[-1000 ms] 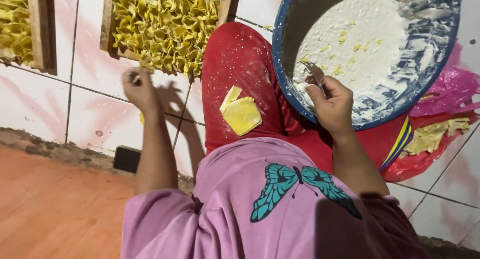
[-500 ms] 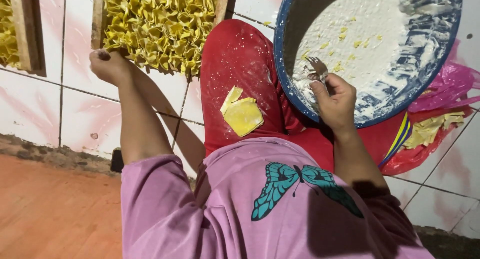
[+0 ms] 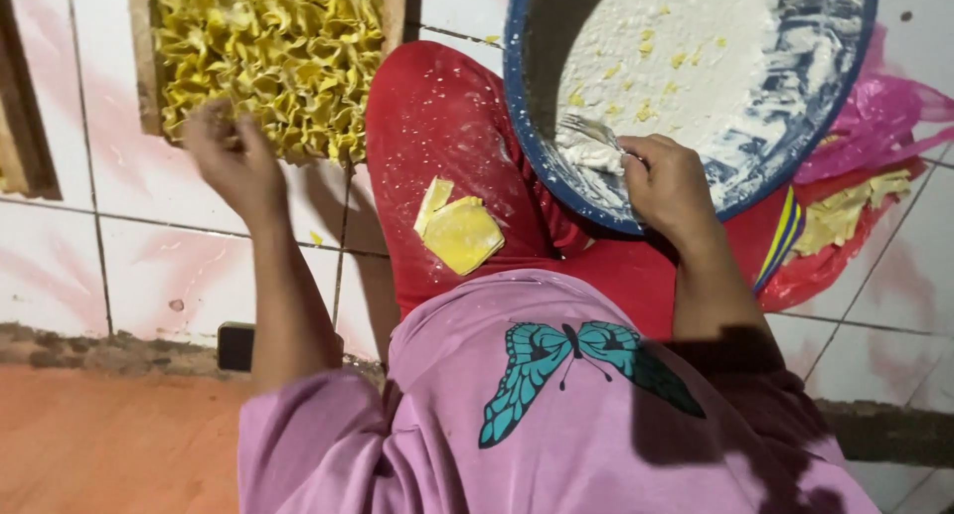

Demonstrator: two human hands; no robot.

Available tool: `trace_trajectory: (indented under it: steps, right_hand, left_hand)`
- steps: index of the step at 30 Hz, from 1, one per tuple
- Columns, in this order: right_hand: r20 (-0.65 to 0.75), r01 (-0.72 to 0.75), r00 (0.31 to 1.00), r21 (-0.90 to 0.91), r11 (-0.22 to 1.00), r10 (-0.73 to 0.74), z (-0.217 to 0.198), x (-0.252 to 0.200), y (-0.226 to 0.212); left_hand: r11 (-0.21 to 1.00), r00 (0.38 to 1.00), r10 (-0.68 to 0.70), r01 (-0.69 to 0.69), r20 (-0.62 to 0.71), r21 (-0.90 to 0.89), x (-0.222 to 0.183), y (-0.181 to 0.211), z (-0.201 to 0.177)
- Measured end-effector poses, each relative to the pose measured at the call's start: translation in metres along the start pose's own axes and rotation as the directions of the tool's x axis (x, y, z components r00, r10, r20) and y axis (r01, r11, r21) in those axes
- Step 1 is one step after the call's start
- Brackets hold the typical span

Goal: Filling small yellow dough wrappers with a white corn-based mixture using a fork and folding them into shapes.

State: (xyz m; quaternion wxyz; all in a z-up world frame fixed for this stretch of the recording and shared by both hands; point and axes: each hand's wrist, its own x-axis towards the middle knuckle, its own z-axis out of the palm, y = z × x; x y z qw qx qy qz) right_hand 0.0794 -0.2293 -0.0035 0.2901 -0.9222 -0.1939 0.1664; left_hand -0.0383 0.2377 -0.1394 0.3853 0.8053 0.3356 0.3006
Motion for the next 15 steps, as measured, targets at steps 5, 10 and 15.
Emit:
trace_trajectory:
  steps: [5,10,15]
  right_hand:
    - [0.070,-0.270,0.946,-0.368,0.890,0.316,-0.002,0.001,0.020]
    - [0.083,-0.386,0.873,-0.484,0.785,0.480,0.011,0.001,0.064]
    - [0.131,-0.437,0.804,-0.530,0.727,0.580,0.018,0.015,0.076]
  left_hand:
    - [0.826,0.679,0.563,-0.452,0.472,-0.336,-0.071,0.142,-0.029]
    - [0.717,0.320,0.659,-0.542,0.681,-0.439,-0.102,0.166,-0.041]
    - [0.703,0.335,0.680,-0.552,0.652,-0.449,-0.111,0.156,-0.039]
